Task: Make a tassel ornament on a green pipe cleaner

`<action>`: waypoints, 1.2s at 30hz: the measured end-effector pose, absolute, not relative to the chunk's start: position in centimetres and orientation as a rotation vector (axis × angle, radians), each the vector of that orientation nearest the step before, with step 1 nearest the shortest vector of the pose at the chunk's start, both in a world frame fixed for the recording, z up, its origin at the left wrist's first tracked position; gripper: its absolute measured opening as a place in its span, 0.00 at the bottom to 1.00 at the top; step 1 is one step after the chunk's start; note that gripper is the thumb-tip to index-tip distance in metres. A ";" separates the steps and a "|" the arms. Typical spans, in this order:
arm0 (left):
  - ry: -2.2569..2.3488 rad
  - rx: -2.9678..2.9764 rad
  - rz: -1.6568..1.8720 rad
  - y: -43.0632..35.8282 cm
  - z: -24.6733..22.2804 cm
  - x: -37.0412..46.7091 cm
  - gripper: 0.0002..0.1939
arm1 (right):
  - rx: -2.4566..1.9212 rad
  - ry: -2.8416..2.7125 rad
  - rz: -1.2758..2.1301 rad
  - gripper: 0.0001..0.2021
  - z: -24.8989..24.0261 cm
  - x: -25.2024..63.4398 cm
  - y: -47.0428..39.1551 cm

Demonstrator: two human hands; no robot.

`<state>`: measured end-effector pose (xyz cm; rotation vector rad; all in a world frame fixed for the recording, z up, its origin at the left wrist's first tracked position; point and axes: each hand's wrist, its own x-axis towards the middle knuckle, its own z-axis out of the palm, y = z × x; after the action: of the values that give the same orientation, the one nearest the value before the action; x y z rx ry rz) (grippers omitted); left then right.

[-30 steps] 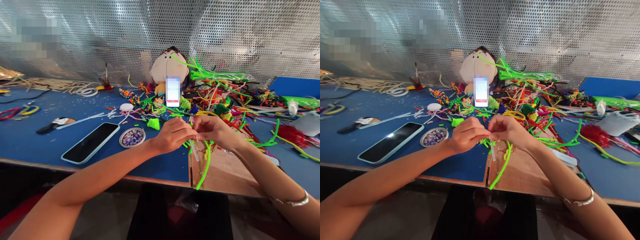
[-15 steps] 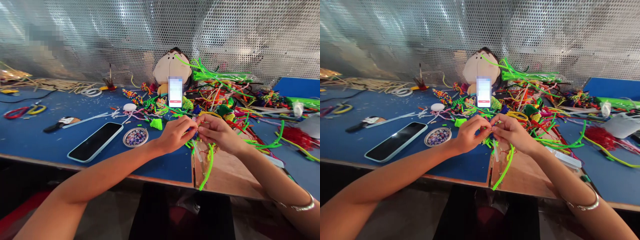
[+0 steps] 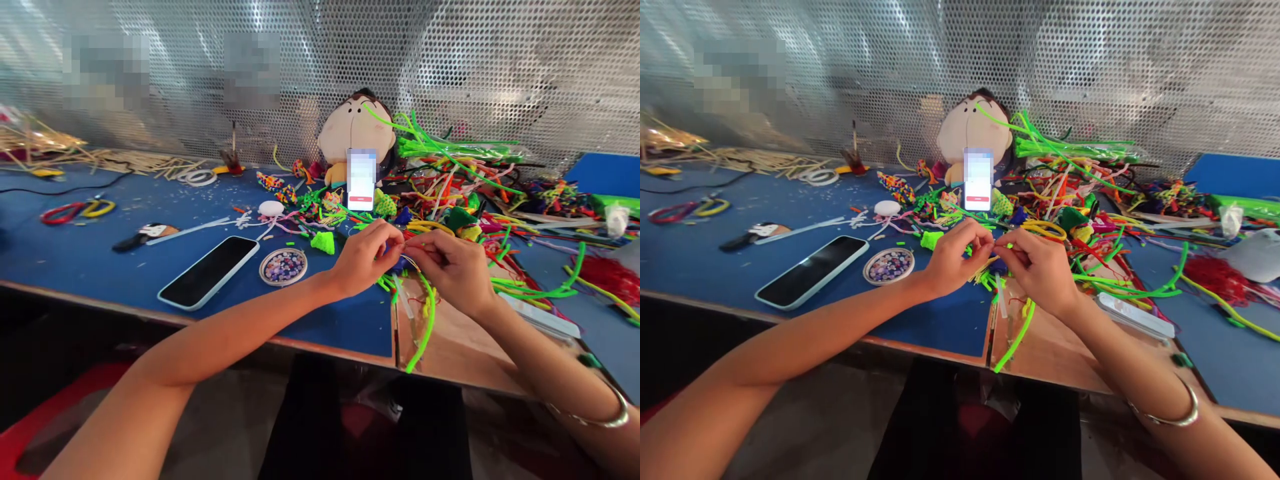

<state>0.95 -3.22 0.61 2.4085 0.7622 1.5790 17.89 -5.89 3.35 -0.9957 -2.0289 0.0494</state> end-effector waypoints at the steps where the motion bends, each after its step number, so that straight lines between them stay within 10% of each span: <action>1: 0.764 2.337 1.545 -3.3 0.8 1.0 0.05 | -0.982 -2.038 -0.031 0.04 3.3 17.9 -6.0; 21: 0.655 0.898 0.952 -7.9 0.9 0.4 0.10 | -0.321 -2.265 -0.744 0.08 1.8 18.6 -5.5; 36: 1.779 2.288 0.905 -4.2 2.9 -10.7 0.09 | -0.465 -2.153 -0.761 0.05 1.0 17.7 -5.1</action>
<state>-10.74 -4.21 2.94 2.2876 1.7789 0.9051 17.67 -5.11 1.01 -0.4652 -2.1530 -0.7608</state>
